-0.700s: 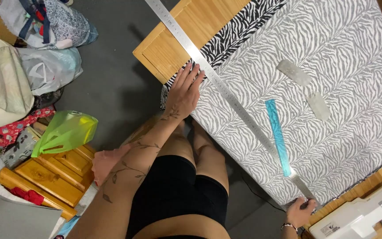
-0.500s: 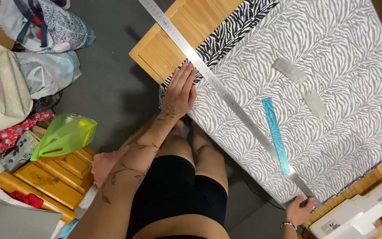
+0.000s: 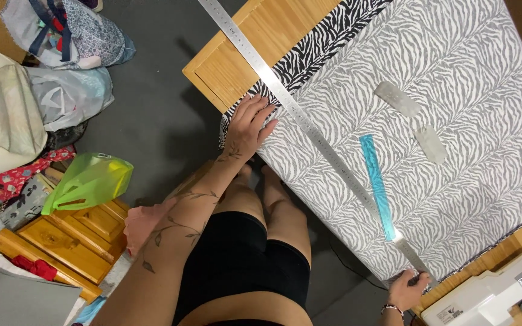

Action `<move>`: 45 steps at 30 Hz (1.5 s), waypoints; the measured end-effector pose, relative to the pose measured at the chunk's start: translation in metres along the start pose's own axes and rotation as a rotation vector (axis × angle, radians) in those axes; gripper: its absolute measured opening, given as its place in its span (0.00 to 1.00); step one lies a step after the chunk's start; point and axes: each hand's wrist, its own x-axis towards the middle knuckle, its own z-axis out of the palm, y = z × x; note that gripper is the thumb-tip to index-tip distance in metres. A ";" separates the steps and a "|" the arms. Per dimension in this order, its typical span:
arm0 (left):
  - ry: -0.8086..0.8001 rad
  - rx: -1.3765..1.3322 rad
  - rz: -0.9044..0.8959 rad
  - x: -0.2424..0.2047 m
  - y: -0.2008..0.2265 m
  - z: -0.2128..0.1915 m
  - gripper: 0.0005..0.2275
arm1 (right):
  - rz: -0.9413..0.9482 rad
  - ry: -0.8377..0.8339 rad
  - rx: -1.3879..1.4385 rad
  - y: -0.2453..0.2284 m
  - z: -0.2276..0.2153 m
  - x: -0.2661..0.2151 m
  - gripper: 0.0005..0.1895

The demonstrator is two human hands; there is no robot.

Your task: Measuring, marking, and folding zebra-patterned fabric on a wooden work table in preparation for sewing.

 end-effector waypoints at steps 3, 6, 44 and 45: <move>0.003 0.002 0.027 0.001 0.002 -0.002 0.11 | -0.065 0.018 -0.015 0.009 0.004 0.005 0.35; 0.007 0.005 0.044 0.001 0.004 -0.002 0.08 | 0.012 -0.007 -0.012 0.004 0.002 0.002 0.35; -0.076 0.135 -0.217 0.017 0.066 0.010 0.13 | -0.948 0.053 0.541 -0.315 -0.023 0.016 0.15; -0.076 0.140 -0.241 0.018 0.067 0.010 0.14 | -0.931 0.065 0.517 -0.320 -0.021 0.034 0.16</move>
